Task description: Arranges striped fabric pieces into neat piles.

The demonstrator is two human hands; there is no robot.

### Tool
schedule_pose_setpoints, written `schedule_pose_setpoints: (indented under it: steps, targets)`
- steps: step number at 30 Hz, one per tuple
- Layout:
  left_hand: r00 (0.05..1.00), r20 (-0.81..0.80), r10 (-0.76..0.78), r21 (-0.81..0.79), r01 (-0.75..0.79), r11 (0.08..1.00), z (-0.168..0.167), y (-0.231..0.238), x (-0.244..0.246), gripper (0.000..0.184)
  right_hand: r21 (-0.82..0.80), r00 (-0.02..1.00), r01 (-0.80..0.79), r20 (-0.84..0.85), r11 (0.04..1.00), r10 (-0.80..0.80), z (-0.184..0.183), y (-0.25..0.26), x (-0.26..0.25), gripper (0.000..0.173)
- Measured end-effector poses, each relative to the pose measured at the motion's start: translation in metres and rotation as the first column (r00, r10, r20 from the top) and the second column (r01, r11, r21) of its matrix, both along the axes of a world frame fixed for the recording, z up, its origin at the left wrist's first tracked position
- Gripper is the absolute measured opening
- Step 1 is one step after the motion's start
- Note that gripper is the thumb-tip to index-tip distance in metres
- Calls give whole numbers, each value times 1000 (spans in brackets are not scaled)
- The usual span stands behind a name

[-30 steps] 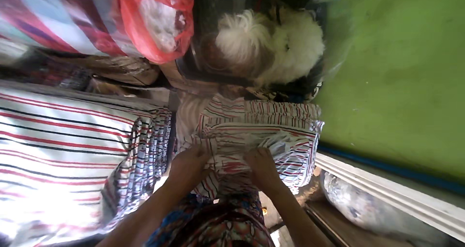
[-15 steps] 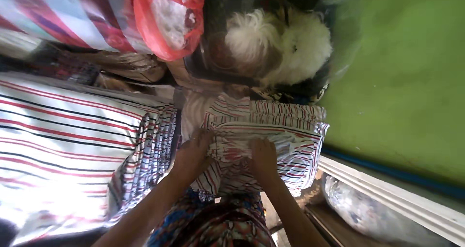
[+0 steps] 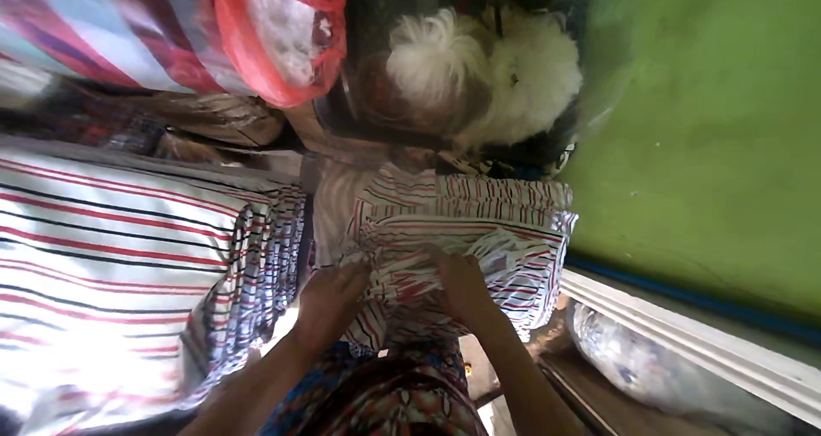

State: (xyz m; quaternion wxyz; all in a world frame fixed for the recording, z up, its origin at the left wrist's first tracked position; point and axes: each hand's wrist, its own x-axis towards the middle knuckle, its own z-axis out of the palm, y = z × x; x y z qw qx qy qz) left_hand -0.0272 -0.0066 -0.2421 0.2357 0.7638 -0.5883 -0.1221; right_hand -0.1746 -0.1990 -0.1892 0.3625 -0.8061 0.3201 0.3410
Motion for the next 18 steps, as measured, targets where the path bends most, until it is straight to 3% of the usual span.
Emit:
schedule_pose_setpoints:
  steps: [3, 5, 8, 11, 14, 16, 18]
  targets:
    - [998, 47, -31, -61, 34, 998, 0, 4, -3, 10, 79, 991, -132, 1, 988, 133, -6, -8, 7, 82]
    - [997, 76, -20, -43, 23, 999, 1, 6, -4, 12, 71, 982, -189, -11, 979, 191, -5, -10, 10, 70]
    - [998, -3, 70, 222, -68, 973, 19, 0, -1, 38, -1, 979, -204, -17, 979, 204, 3, -11, 13, 61]
    - [992, -86, 92, 419, -48, 907, 35, -12, 4, 34, -102, 977, -134, 153, 986, 148, 7, -4, -1, 57]
    - [992, -122, -12, 367, 56, 928, 35, -22, 9, 28, -143, 931, -57, 350, 988, 105, -2, 0, -18, 49]
    - [983, -168, -72, 324, 124, 938, 24, -27, 18, 26, -142, 944, -28, 323, 990, 73, -4, -1, -17, 52]
    - [973, -194, -127, 322, 185, 928, 12, -28, 27, 29, -128, 978, -13, 205, 992, 39, -8, -6, -7, 67]
